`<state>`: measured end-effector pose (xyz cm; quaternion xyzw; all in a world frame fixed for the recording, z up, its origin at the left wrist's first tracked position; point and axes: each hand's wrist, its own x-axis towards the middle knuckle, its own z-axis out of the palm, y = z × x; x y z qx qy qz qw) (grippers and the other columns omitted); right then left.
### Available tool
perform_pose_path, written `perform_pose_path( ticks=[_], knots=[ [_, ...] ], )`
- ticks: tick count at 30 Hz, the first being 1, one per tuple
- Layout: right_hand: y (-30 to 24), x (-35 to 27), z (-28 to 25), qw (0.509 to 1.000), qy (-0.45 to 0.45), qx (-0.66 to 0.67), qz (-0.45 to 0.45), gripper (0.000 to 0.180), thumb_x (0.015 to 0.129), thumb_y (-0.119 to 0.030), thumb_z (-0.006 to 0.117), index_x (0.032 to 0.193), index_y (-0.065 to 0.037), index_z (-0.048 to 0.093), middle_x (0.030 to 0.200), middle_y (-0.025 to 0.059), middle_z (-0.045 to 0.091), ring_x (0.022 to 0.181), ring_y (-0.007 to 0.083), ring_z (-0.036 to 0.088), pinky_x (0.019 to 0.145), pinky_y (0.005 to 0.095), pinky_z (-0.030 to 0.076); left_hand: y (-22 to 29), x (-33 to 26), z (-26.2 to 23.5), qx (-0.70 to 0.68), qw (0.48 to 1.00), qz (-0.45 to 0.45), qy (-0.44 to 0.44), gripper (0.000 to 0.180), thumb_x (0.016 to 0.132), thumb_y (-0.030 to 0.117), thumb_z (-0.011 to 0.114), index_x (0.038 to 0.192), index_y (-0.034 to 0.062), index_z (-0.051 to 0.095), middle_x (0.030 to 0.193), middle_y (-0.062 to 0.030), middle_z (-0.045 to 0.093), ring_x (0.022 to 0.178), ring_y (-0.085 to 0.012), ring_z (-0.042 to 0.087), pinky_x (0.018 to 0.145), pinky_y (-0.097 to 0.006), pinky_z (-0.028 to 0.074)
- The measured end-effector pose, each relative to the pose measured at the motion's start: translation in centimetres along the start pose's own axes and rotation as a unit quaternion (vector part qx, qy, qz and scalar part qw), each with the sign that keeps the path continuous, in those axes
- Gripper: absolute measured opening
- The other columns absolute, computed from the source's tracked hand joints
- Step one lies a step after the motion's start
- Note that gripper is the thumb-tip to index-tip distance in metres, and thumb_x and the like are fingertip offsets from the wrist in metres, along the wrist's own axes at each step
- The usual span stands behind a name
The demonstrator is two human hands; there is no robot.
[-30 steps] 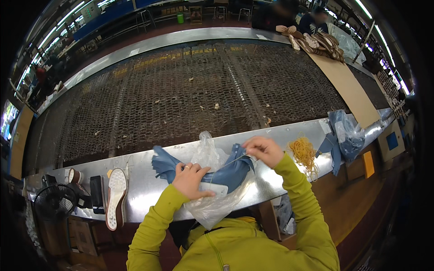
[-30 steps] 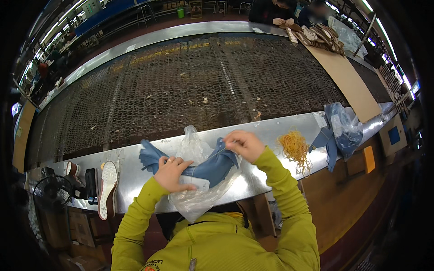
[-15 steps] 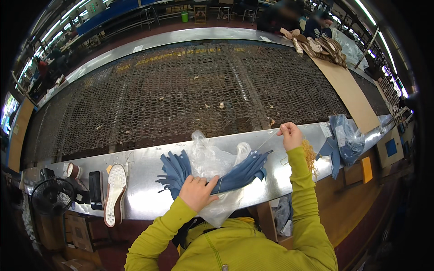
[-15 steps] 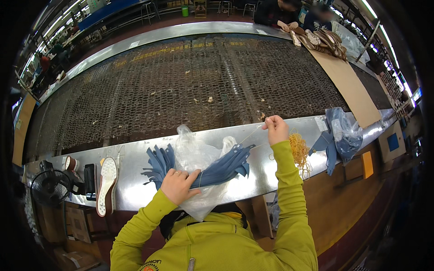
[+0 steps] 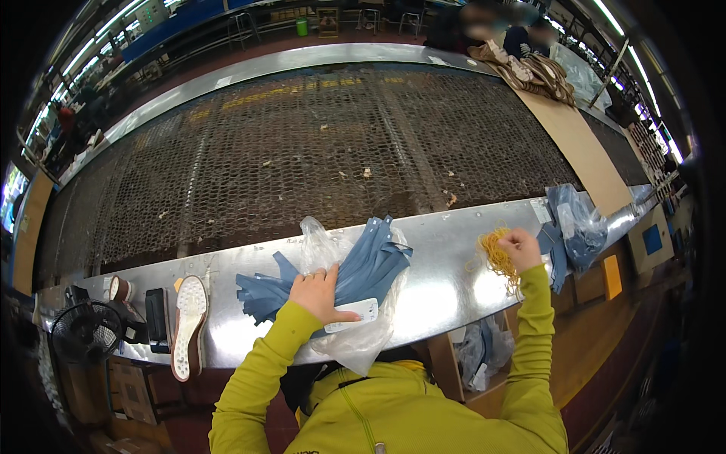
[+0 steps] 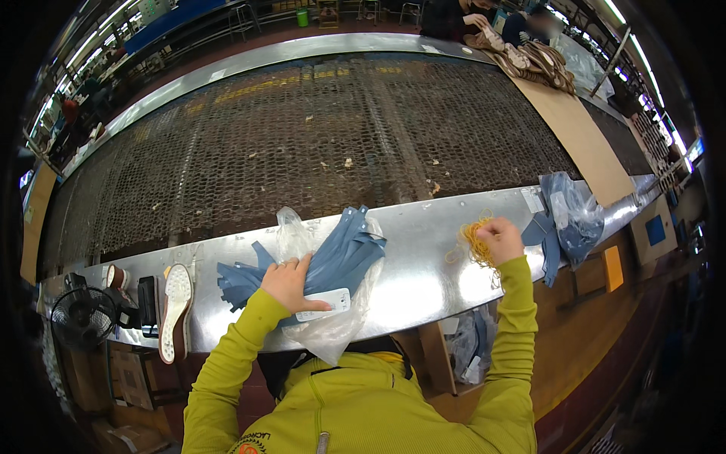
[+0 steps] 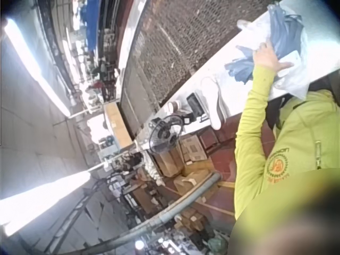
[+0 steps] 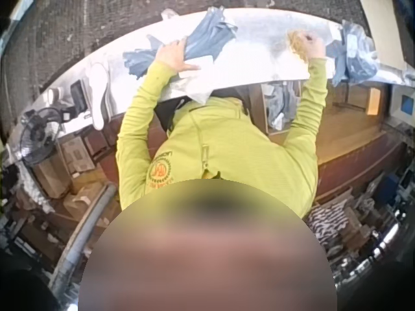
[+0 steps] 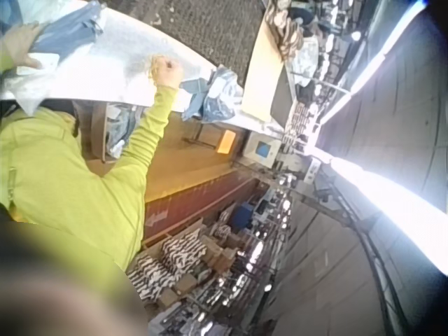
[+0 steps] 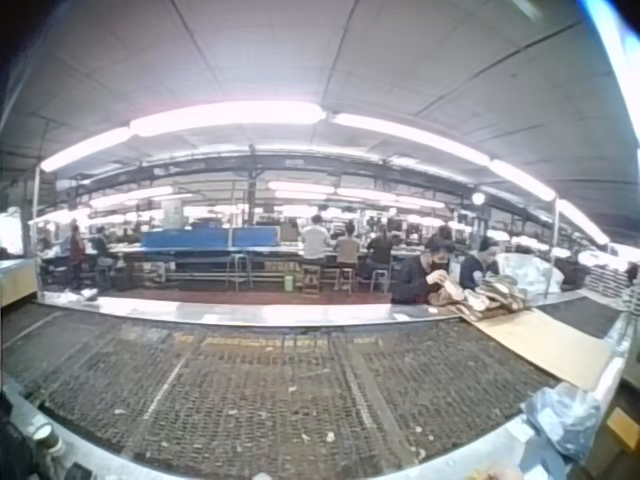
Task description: The person unpacks a plastic bag containing blue fabric pieces on a metal workbench. They remove the pieces one by one, unfold them, and arrange them in a neat stack. The person then picks up a small white paper tag and folds it.
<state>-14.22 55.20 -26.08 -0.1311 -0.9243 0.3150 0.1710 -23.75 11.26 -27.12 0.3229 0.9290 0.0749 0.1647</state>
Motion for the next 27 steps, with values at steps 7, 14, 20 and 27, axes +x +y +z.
perform_pose_path(
  ticks=[7,14,20,27],
  knots=[
    [-3.1,-1.5,4.0,0.962,-0.077,-0.263,-0.014,0.012,0.07,-0.009,0.073,0.08,-0.005,0.067,0.081,0.0098,0.064,0.078,0.0294,0.06,0.074,0.0398,0.047,0.7,-3.6,0.6,0.034,0.986,0.022,0.161,0.112,0.059,0.073,0.07,0.141,0.0045,0.037,0.127,-0.0195,0.049,0.12,-0.0343,0.044,0.105,-0.048,0.025],
    [-11.8,-6.3,10.5,0.967,-0.15,0.167,-0.123,0.016,0.074,-0.012,0.074,0.085,-0.004,0.065,0.083,0.0105,0.064,0.081,0.0269,0.061,0.073,0.0357,0.048,0.6,-7.3,5.0,0.003,0.961,0.021,0.276,0.076,0.076,0.051,0.068,0.137,0.0102,0.046,0.143,-0.0162,0.039,0.135,-0.0338,0.031,0.109,-0.052,0.018],
    [-17.3,-8.8,15.8,0.953,-0.245,0.161,-0.075,0.026,0.078,-0.017,0.074,0.095,0.0,0.063,0.08,0.0095,0.063,0.072,0.0216,0.058,0.068,0.0321,0.048,0.3,-7.1,7.5,-0.009,0.948,0.019,0.319,0.073,0.079,0.052,0.065,0.137,0.0113,0.046,0.147,-0.0175,0.034,0.139,-0.0344,0.025,0.111,-0.053,0.015],
    [-13.8,-7.7,13.3,0.91,-0.217,0.308,0.173,0.018,0.093,-0.014,0.057,0.101,0.003,0.06,0.072,0.0072,0.065,0.051,0.0082,0.052,0.05,0.0242,0.044,0.2,-8.2,9.2,0.041,0.911,0.099,0.399,0.064,0.086,0.059,0.052,0.133,0.0153,0.051,0.148,-0.0163,0.035,0.14,-0.035,0.022,0.112,-0.052,0.005]
  ],
)
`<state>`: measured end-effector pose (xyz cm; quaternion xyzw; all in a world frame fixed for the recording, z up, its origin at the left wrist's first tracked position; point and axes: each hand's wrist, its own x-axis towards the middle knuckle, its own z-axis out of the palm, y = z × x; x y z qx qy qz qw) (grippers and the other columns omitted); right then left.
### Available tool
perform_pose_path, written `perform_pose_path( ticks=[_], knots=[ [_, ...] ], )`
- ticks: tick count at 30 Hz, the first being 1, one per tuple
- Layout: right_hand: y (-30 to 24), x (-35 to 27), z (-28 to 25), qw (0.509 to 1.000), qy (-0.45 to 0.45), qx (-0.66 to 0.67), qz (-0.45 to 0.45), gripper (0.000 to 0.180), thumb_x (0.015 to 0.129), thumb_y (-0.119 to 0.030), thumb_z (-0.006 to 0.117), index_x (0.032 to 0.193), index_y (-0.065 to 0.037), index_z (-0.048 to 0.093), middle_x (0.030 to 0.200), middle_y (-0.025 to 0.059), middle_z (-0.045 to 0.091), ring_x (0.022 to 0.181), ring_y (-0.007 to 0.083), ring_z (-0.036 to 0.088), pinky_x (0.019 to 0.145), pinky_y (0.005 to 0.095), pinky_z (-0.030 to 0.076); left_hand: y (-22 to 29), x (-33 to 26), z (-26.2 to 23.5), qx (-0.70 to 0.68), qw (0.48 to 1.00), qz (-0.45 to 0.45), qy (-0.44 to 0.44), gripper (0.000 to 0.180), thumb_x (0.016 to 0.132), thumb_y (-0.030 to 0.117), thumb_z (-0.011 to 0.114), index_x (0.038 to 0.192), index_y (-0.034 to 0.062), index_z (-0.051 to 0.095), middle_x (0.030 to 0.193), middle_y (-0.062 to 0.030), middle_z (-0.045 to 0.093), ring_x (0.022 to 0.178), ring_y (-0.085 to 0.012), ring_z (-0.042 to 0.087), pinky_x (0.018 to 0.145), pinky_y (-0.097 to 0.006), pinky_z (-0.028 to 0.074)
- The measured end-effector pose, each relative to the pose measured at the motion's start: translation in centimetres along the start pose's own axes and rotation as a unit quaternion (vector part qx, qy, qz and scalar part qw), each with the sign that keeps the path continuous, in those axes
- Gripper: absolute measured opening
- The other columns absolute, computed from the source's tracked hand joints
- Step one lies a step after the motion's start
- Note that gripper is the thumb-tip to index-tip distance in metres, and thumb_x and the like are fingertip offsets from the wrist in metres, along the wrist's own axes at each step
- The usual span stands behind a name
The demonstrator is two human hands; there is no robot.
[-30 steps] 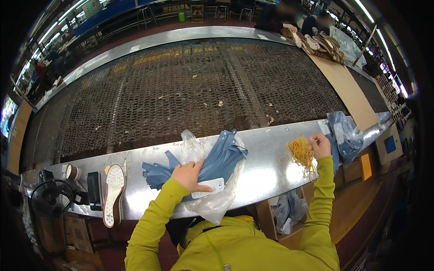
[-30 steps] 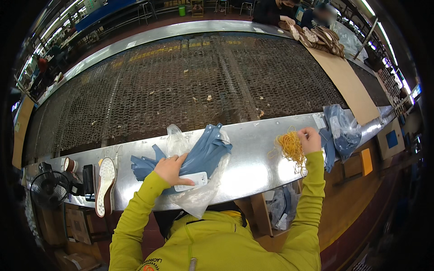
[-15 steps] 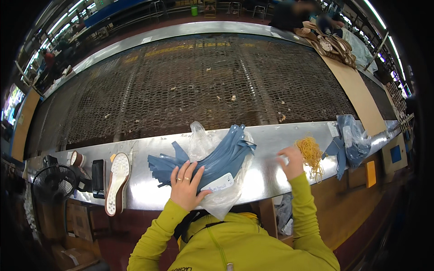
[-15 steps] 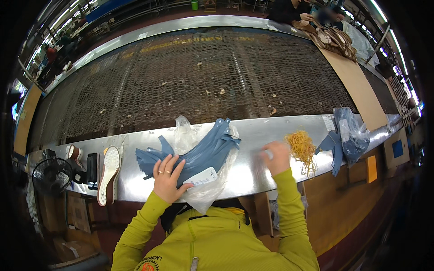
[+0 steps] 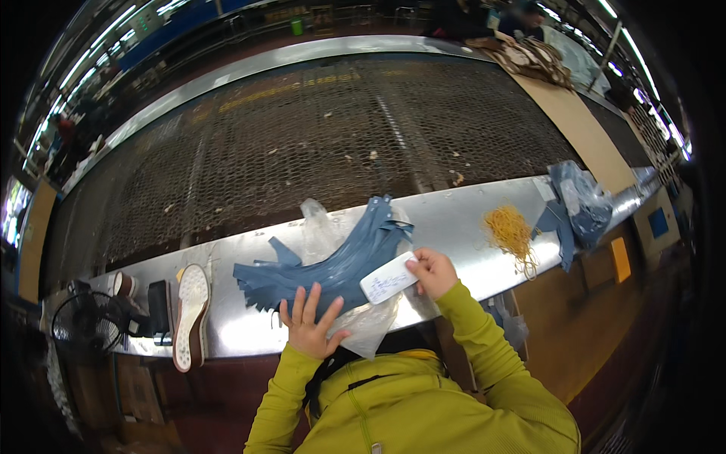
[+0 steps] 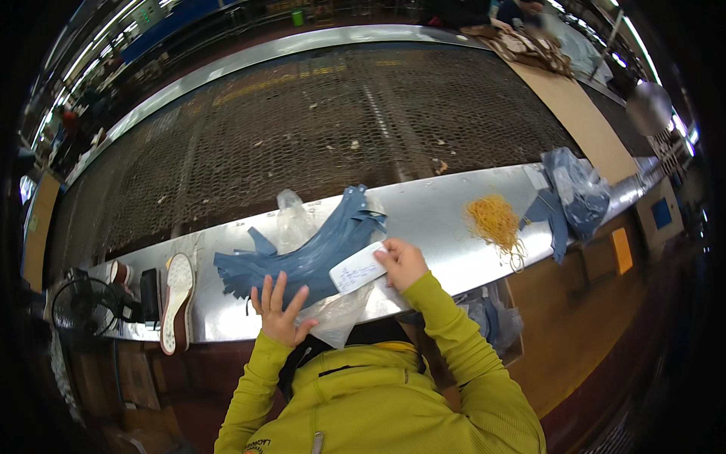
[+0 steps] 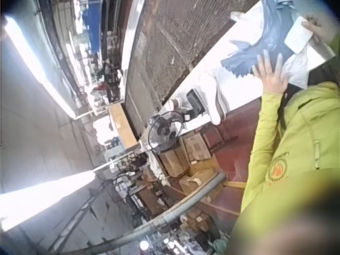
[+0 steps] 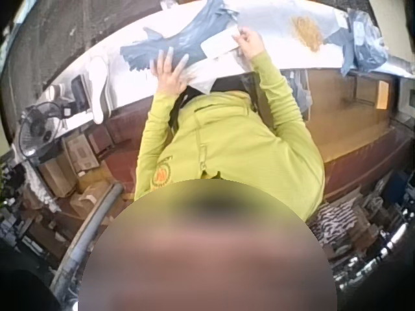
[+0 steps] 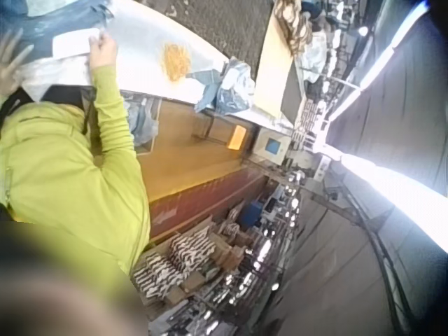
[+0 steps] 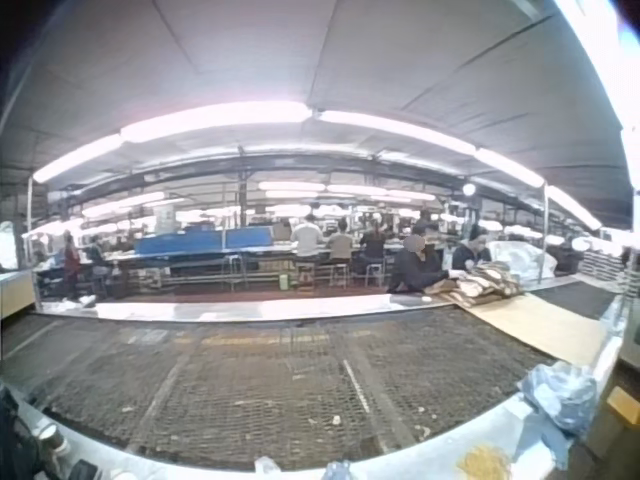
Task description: The person unpacks a plastic bag containing blue fabric pieces on a metal workbench. They remove the pieces one by one, unfold them, and arrange them in a neat stack. The person then picks up a small white paper tag and folds it.
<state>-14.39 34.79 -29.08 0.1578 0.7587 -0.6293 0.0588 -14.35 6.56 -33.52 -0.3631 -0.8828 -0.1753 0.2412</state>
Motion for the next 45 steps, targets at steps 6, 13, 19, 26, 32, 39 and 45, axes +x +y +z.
perform_pose_path(
  ticks=[6,13,19,26,32,39,45],
  knots=[
    [2.7,-1.5,-5.5,0.988,0.144,0.027,-0.046,0.019,0.089,-0.01,0.06,0.106,-0.002,0.059,0.069,0.0076,0.065,0.048,0.01,0.053,0.049,0.0261,0.044,3.6,-0.1,0.9,-0.028,0.974,0.175,-0.142,0.042,0.089,0.032,0.057,0.129,0.0192,0.055,0.141,-0.0077,0.046,0.135,-0.0254,0.037,0.113,-0.045,0.02],
    [8.0,-2.7,-11.4,0.918,0.366,-0.147,0.05,0.032,0.08,-0.012,0.069,0.107,-0.003,0.054,0.068,0.01,0.066,0.048,0.016,0.06,0.053,0.0323,0.049,4.1,0.9,0.6,-0.124,0.969,0.114,-0.178,0.04,0.081,0.011,0.063,0.121,0.0148,0.061,0.131,-0.0077,0.056,0.122,-0.0241,0.051,0.102,-0.042,0.039],
    [9.3,-2.7,-14.8,0.873,0.45,0.145,0.118,0.024,0.082,-0.006,0.066,0.101,-0.002,0.052,0.065,0.0103,0.058,0.044,0.0152,0.056,0.034,0.0276,0.038,4.5,0.9,0.5,-0.134,0.972,0.079,-0.175,0.041,0.08,0.013,0.065,0.121,0.0152,0.061,0.13,-0.0067,0.056,0.121,-0.0234,0.052,0.101,-0.04,0.04],
    [8.4,-2.6,-15.7,0.894,0.413,0.04,0.169,0.022,0.088,-0.016,0.062,0.099,-0.004,0.047,0.072,0.0124,0.061,0.053,0.0198,0.062,0.04,0.033,0.046,4.8,1.4,0.3,-0.161,0.97,0.041,-0.177,0.038,0.078,0.014,0.068,0.116,0.0124,0.064,0.129,-0.0106,0.057,0.121,-0.0281,0.053,0.099,-0.043,0.041],
    [7.6,-4.5,-13.1,0.82,0.439,-0.367,0.001,0.027,0.088,-0.028,0.06,0.103,-0.007,0.055,0.093,0.0129,0.065,0.084,0.0344,0.062,0.074,0.0419,0.048,5.2,2.0,0.3,-0.175,0.97,0.029,-0.17,0.037,0.079,0.017,0.069,0.115,0.0112,0.064,0.13,-0.0128,0.055,0.122,-0.03,0.052,0.099,-0.043,0.041],
    [5.8,-3.6,-9.0,0.783,0.353,-0.505,-0.079,0.037,0.087,-0.03,0.059,0.115,-0.005,0.059,0.12,0.0139,0.059,0.114,0.031,0.05,0.094,0.0478,0.036,5.3,2.2,0.3,-0.176,0.968,0.03,-0.178,0.046,0.079,0.021,0.07,0.123,0.0108,0.059,0.133,-0.0128,0.053,0.124,-0.0297,0.049,0.102,-0.043,0.039],
    [1.7,-3.9,-0.8,0.935,0.047,-0.24,-0.257,0.042,0.077,-0.02,0.073,0.112,-0.002,0.061,0.115,0.0217,0.056,0.088,0.0357,0.059,0.085,0.0402,0.047,5.5,3.3,0.7,-0.248,0.954,0.007,-0.171,0.046,0.078,0.025,0.071,0.12,0.009,0.06,0.134,-0.014,0.051,0.123,-0.0287,0.049,0.101,-0.043,0.039]
  ],
)
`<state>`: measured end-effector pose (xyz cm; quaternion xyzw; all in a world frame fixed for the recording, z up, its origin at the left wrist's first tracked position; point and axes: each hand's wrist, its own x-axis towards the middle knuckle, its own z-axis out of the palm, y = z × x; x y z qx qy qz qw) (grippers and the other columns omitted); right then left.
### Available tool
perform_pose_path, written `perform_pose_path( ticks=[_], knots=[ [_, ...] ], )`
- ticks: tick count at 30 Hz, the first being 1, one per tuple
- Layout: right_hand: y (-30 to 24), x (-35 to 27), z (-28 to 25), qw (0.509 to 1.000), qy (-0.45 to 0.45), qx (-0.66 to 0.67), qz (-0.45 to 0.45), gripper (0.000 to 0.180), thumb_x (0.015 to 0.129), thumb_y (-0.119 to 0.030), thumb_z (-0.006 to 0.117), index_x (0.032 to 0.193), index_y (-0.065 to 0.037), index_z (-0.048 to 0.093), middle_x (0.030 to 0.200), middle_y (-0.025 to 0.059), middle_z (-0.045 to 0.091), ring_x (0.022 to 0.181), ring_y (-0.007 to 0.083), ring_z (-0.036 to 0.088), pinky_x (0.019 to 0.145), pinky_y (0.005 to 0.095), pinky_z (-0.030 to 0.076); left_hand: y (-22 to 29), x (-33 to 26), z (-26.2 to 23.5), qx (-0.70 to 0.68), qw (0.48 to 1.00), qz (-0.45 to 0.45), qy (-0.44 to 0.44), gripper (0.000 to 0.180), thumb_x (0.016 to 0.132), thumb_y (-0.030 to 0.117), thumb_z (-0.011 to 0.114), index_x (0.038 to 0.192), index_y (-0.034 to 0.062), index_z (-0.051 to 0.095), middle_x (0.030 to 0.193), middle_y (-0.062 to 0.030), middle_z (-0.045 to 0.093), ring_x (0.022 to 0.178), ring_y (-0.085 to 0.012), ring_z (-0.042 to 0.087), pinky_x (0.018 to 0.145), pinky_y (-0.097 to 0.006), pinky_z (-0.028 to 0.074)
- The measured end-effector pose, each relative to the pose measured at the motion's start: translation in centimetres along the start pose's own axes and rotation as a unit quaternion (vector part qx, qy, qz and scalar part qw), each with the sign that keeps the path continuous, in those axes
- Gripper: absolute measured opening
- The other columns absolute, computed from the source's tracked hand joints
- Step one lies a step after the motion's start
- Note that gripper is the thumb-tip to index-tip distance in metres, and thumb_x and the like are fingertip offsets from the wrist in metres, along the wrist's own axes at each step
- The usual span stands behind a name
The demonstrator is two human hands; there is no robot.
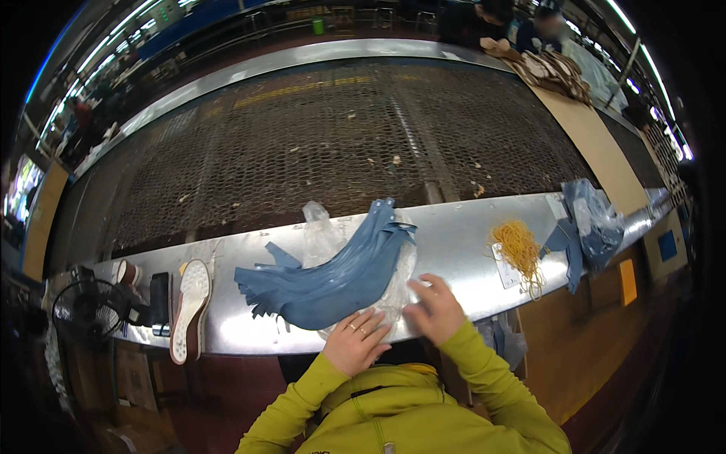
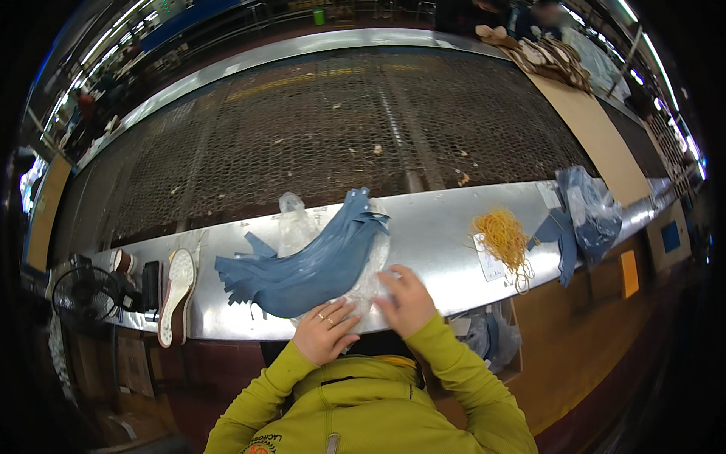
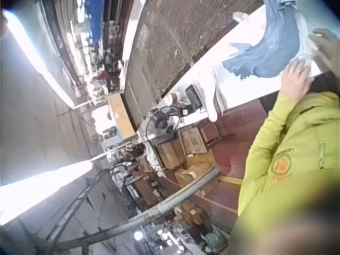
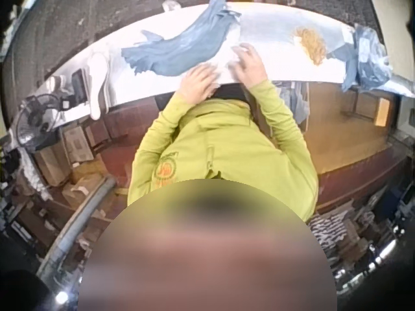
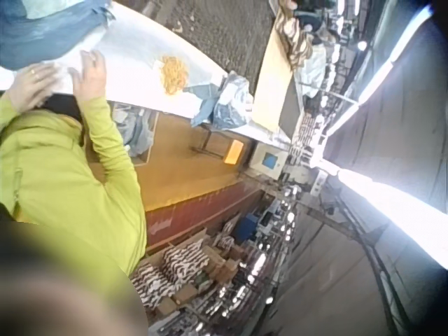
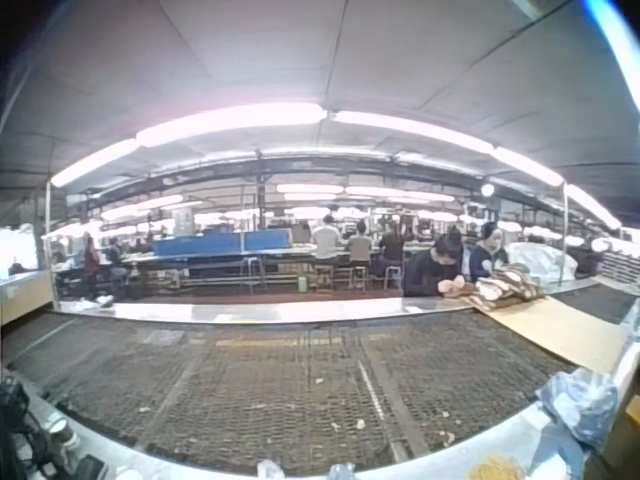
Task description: The person unpacks a plastic bag containing blue fabric pieces on a metal workbench. They remove the pieces one by one, unfold them, and arrange them in a neat stack. The person then picks up a small white paper tag and folds it.
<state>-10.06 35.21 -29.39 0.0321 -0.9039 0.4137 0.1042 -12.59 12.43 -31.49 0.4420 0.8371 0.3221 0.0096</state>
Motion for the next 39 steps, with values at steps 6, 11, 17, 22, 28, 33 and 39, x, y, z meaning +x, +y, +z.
perform_pose_path(
  ticks=[6,11,17,22,28,33,39],
  knots=[
    [-0.5,2.0,4.8,0.991,-0.009,-0.044,-0.123,0.024,0.075,-0.01,0.073,0.095,-0.002,0.063,0.107,0.0166,0.058,0.087,0.0314,0.06,0.077,0.0354,0.049,-3.4,1.8,-3.8,0.147,0.974,-0.121,0.122,0.067,0.072,0.042,0.074,0.125,0.0057,0.054,0.125,-0.0146,0.053,0.119,-0.0306,0.048,0.104,-0.048,0.033],
    [2.2,3.3,3.9,0.989,0.017,-0.018,-0.144,0.012,0.071,-0.002,0.068,0.08,-0.001,0.059,0.085,0.0127,0.059,0.084,0.0328,0.057,0.073,0.0374,0.048,-5.8,3.3,-5.5,0.233,0.962,-0.145,0.015,0.103,0.061,0.062,0.074,0.138,0.0043,0.038,0.126,-0.0145,0.051,0.117,-0.0304,0.049,0.104,-0.052,0.029],
    [4.1,4.6,0.3,0.991,0.025,-0.076,-0.109,0.008,0.071,0.003,0.064,0.076,-0.002,0.059,0.08,0.013,0.058,0.079,0.0332,0.057,0.07,0.0385,0.047,-6.2,5.3,-6.0,0.255,0.932,-0.242,-0.084,0.113,0.056,0.066,0.076,0.139,0.0017,0.035,0.124,-0.0184,0.051,0.118,-0.031,0.049,0.1,-0.055,0.03],
    [3.9,5.1,-1.8,0.993,0.077,-0.079,-0.04,0.006,0.074,0.002,0.062,0.078,-0.001,0.061,0.08,0.0124,0.058,0.077,0.0333,0.057,0.069,0.0395,0.047,-5.5,6.5,-6.7,0.212,0.916,-0.318,-0.122,0.113,0.053,0.065,0.078,0.136,0.0009,0.036,0.118,-0.0208,0.054,0.104,-0.0323,0.058,0.093,-0.048,0.033],
    [5.5,5.1,-3.8,0.979,0.062,-0.191,-0.028,0.01,0.077,-0.003,0.062,0.087,-0.004,0.065,0.083,0.0131,0.059,0.08,0.0344,0.058,0.071,0.041,0.048,-5.2,6.6,-7.4,0.188,0.921,-0.312,-0.135,0.104,0.054,0.06,0.08,0.13,0.0003,0.041,0.1,-0.0181,0.063,0.089,-0.0312,0.064,0.097,-0.049,0.027],
    [9.0,6.6,-8.7,0.942,0.192,-0.275,0.028,0.011,0.081,-0.005,0.059,0.091,-0.005,0.064,0.087,0.0138,0.062,0.085,0.0343,0.059,0.075,0.0434,0.047,-6.1,5.0,-9.1,0.217,0.919,-0.293,-0.149,0.093,0.056,0.056,0.082,0.121,0.0012,0.044,0.091,-0.0167,0.066,0.085,-0.0321,0.065,0.099,-0.052,0.024],
    [8.7,7.1,-19.4,0.863,0.493,-0.036,0.106,0.016,0.089,-0.001,0.048,0.105,-0.001,0.053,0.102,0.0157,0.06,0.091,0.0203,0.061,0.079,0.0321,0.049,-7.0,3.6,-9.7,0.235,0.909,-0.294,-0.18,0.104,0.053,0.065,0.079,0.127,0.0014,0.043,0.103,-0.0193,0.063,0.097,-0.0335,0.062,0.102,-0.055,0.022]
  ],
)
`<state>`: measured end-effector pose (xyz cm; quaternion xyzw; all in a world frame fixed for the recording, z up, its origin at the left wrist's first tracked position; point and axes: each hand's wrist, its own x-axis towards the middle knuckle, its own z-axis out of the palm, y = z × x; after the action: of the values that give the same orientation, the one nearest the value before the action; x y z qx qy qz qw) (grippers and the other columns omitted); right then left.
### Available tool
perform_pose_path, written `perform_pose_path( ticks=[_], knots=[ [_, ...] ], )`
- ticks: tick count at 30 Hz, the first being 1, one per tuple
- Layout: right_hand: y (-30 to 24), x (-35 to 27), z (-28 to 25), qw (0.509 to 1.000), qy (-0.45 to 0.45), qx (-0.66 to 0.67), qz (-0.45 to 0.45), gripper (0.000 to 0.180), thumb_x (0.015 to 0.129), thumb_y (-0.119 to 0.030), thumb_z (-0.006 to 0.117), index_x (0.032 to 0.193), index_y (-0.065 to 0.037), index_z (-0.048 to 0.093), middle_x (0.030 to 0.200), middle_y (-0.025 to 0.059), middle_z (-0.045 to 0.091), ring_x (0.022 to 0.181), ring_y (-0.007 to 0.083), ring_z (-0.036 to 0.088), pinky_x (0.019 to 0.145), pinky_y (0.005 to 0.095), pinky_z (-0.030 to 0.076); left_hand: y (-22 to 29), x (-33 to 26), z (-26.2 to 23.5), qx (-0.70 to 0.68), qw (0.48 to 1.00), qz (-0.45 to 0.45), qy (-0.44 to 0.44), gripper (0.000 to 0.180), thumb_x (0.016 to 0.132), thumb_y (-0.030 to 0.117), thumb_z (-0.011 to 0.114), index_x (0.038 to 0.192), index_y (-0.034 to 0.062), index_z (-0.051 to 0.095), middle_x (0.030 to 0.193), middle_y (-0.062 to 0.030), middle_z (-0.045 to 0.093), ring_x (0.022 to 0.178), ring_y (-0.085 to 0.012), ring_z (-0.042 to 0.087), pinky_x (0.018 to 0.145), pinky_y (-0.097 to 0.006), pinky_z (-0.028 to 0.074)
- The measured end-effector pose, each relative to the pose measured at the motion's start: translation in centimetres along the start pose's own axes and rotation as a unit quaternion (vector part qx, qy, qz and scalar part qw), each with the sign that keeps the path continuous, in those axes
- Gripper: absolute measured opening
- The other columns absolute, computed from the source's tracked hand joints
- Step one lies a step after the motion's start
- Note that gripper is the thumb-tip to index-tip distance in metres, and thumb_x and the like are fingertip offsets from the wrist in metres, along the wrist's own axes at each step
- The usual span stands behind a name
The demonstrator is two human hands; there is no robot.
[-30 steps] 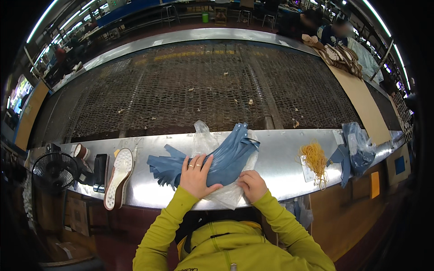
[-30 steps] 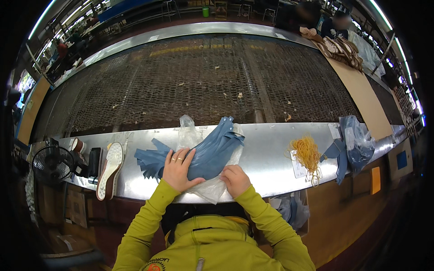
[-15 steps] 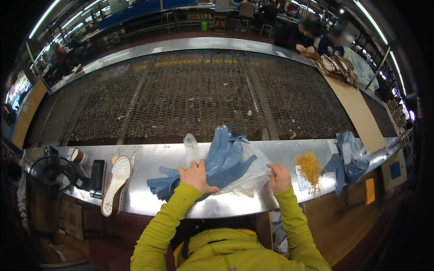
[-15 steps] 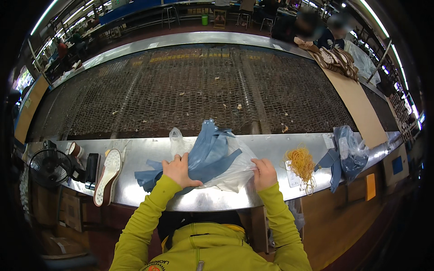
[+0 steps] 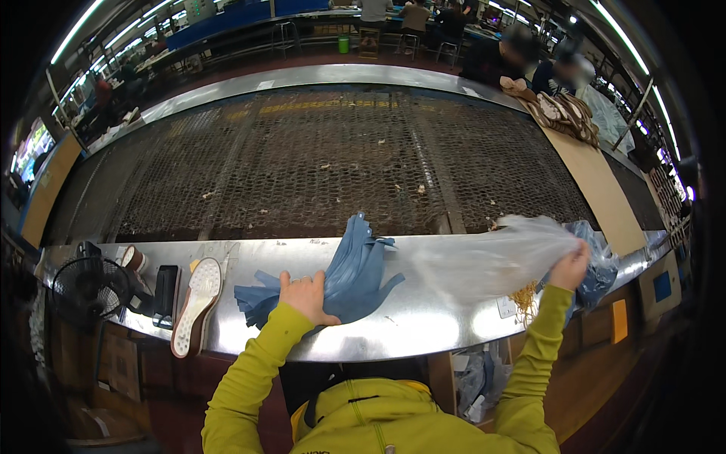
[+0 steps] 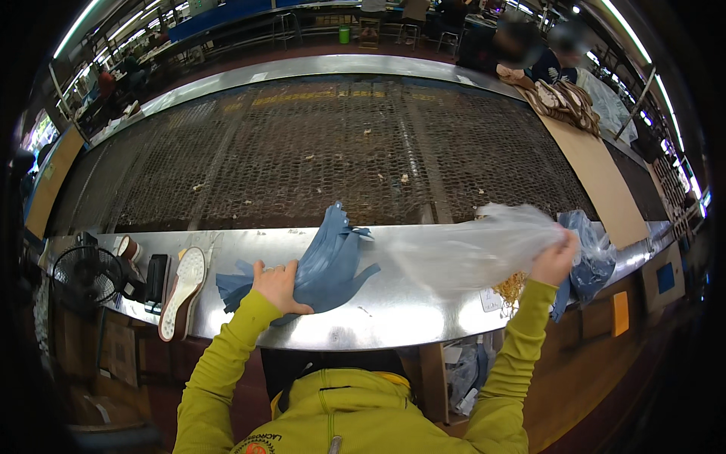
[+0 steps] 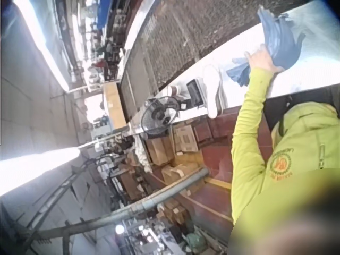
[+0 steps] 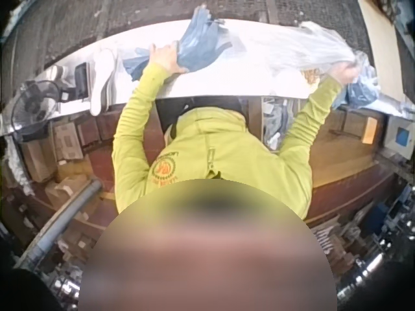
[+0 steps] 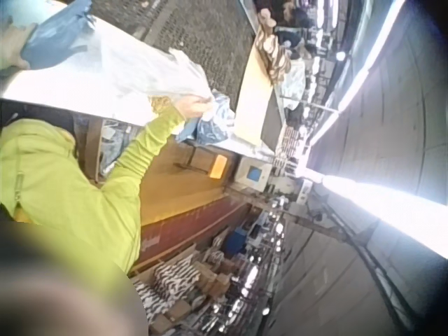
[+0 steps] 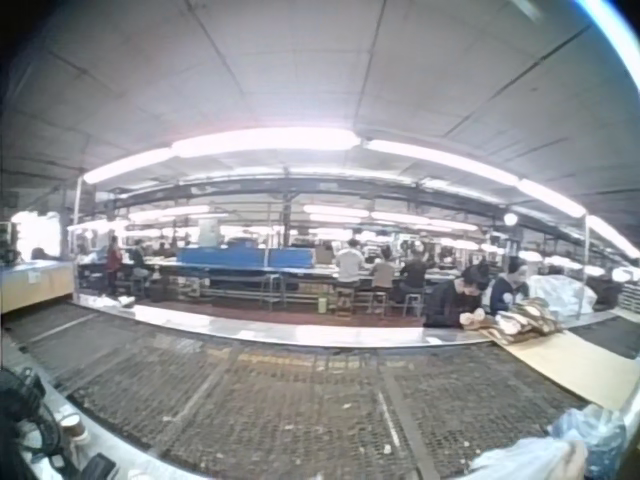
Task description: The person unpacks a plastic bag containing blue fabric pieces on a metal workbench. They remove the pieces one by one, unfold them, and arrange them in a neat stack. The person then picks up a small white paper tag and folds it.
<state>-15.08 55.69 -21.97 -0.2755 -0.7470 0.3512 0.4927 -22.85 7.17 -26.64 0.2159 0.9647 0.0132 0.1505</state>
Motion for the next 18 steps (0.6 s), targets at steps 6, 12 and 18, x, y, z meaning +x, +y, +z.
perform_pose_path(
  ticks=[6,12,18],
  knots=[
    [-8.0,-4.3,-0.5,0.886,-0.052,0.461,-0.014,0.025,0.094,-0.004,0.046,0.119,-0.004,0.043,0.111,0.0144,0.058,0.101,0.0248,0.06,0.086,0.0382,0.052,0.5,-1.5,0.1,0.002,0.99,0.03,0.136,0.119,0.054,0.073,0.073,0.142,0.0041,0.032,0.131,-0.0235,0.046,0.115,-0.0354,0.051,0.101,-0.058,0.024],
    [-18.3,-19.2,1.8,0.636,-0.41,0.639,0.141,0.026,0.091,-0.004,0.052,0.116,-0.006,0.044,0.12,0.0136,0.057,0.108,0.0228,0.057,0.091,0.0353,0.049,6.6,-6.3,1.0,-0.766,0.59,0.243,0.084,0.125,0.06,0.061,0.079,0.15,0.0078,0.01,0.145,-0.0203,0.034,0.128,-0.0342,0.04,0.105,-0.047,0.036],
    [-23.2,-25.6,6.1,0.532,-0.735,0.409,0.091,0.021,0.09,-0.001,0.05,0.11,-0.002,0.055,0.119,0.0133,0.059,0.103,0.0168,0.058,0.085,0.0294,0.049,2.6,-11.5,3.3,-0.836,0.458,0.094,0.288,0.092,0.075,0.034,0.076,0.144,0.0051,0.023,0.135,-0.0188,0.045,0.122,-0.0244,0.048,0.101,-0.04,0.044]
  ],
)
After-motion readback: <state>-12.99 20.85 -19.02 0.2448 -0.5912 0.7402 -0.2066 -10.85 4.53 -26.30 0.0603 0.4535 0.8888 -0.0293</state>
